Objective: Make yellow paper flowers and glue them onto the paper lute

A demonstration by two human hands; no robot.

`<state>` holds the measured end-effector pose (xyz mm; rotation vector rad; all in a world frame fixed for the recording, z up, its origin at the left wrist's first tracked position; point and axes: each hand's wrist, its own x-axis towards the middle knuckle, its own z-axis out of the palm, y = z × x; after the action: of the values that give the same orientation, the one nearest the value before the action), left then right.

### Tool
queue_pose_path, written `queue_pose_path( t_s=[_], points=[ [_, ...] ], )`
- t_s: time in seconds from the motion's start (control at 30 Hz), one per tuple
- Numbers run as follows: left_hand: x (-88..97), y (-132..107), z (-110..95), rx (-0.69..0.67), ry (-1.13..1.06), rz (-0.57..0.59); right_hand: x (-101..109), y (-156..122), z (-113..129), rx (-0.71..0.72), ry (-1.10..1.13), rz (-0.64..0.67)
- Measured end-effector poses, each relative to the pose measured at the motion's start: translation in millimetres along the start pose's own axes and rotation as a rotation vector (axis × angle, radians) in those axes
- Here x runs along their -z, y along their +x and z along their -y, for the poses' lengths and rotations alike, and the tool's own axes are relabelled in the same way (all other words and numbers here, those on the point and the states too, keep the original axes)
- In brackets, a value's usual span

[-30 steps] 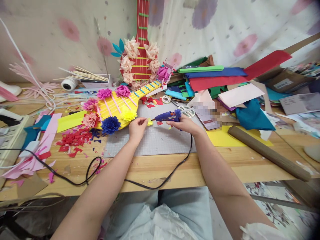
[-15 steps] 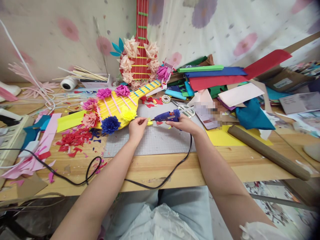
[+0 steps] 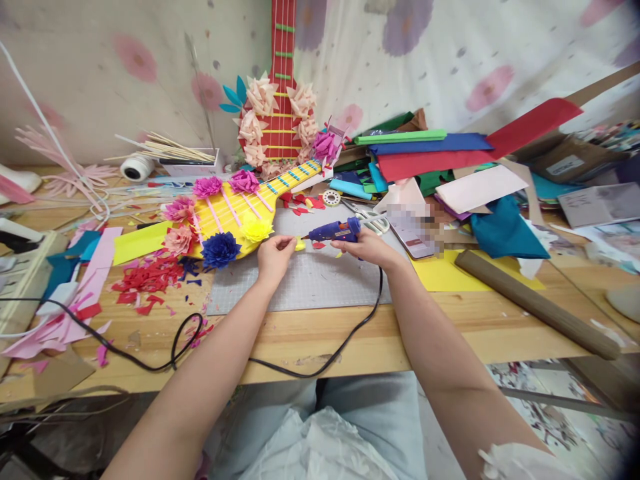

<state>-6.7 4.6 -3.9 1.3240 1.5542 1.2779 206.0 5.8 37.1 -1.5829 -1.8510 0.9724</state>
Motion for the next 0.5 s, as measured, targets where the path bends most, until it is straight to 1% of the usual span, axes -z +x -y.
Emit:
queue_pose_path(
  t_s=[0.23,0.5],
  points=[
    [0.2,0.9,2.9,-0.013,0.002,0.01,0.1,-1.4,2.1,0.026,0.035,0.003],
    [-1.2,1.6,7.2,-0.016,-0.012,0.015,-0.7,-1.0,2.8,0.019,0.022,-0.023]
  ],
)
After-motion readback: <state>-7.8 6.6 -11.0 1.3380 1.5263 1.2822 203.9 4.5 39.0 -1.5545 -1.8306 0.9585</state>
